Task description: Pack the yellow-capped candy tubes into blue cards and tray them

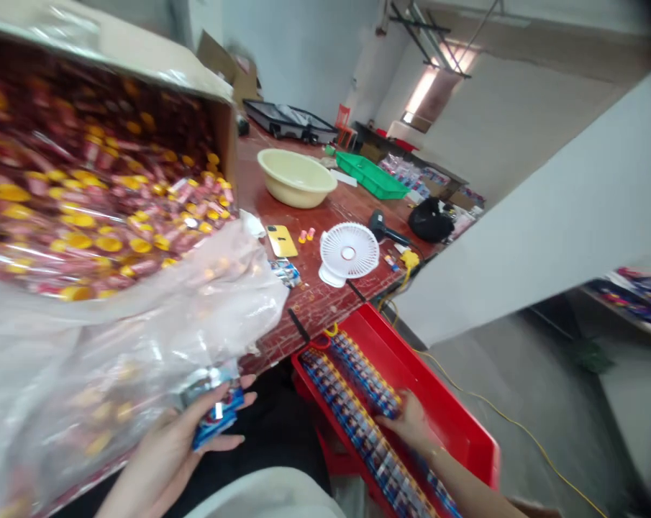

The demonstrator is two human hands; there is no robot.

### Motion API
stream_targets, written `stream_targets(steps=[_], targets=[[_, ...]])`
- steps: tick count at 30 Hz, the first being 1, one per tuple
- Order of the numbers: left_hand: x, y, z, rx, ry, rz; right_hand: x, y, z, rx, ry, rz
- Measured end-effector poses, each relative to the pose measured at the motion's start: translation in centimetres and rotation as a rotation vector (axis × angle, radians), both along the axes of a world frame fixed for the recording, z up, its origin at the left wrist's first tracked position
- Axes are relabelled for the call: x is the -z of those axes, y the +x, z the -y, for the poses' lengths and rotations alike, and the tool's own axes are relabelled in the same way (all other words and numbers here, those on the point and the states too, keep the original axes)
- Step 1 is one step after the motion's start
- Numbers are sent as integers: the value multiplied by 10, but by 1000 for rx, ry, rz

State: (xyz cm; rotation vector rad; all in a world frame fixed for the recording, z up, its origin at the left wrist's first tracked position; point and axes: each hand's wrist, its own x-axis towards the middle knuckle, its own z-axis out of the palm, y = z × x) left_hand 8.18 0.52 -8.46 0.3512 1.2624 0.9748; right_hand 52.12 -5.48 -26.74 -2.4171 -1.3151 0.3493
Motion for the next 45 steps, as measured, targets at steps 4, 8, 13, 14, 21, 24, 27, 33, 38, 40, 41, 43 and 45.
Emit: stream_targets(steps=[4,8,13,14,21,24,27,33,38,40,41,43,45], targets=[[-6,-2,8,-65,84,-17,-15,-15,-22,-182,205,74],[-8,-10,12,-97,200,-77,-69,-114,-85,-591,579,91],[-11,-29,23,-214,225,-103,-160,-317,-163,-1130,822,-219],[-12,-34,26,-242,221,-103,-174,-356,-177,-1207,815,-284],[-15,-62,43,-346,238,-97,-216,-514,-254,-1490,454,-252],[-13,-68,46,-365,237,-105,-213,-509,-259,-1489,417,-270],[-8,-68,44,-356,240,-103,-215,-471,-242,-1440,474,-337],[-1,-56,34,-331,236,-61,-221,-382,-204,-1314,490,-779],[-1,-48,32,-380,270,-87,-219,-358,-182,-1176,318,-1069],[-1,-45,31,-398,284,-109,-223,-354,-174,-1240,286,-1049],[-2,-44,31,-402,287,-119,-226,-353,-169,-1276,286,-1007],[-2,-42,30,-392,286,-141,-233,-349,-162,-1348,309,-883],[-1,-40,29,-366,278,-169,-237,-347,-158,-1407,328,-776]])
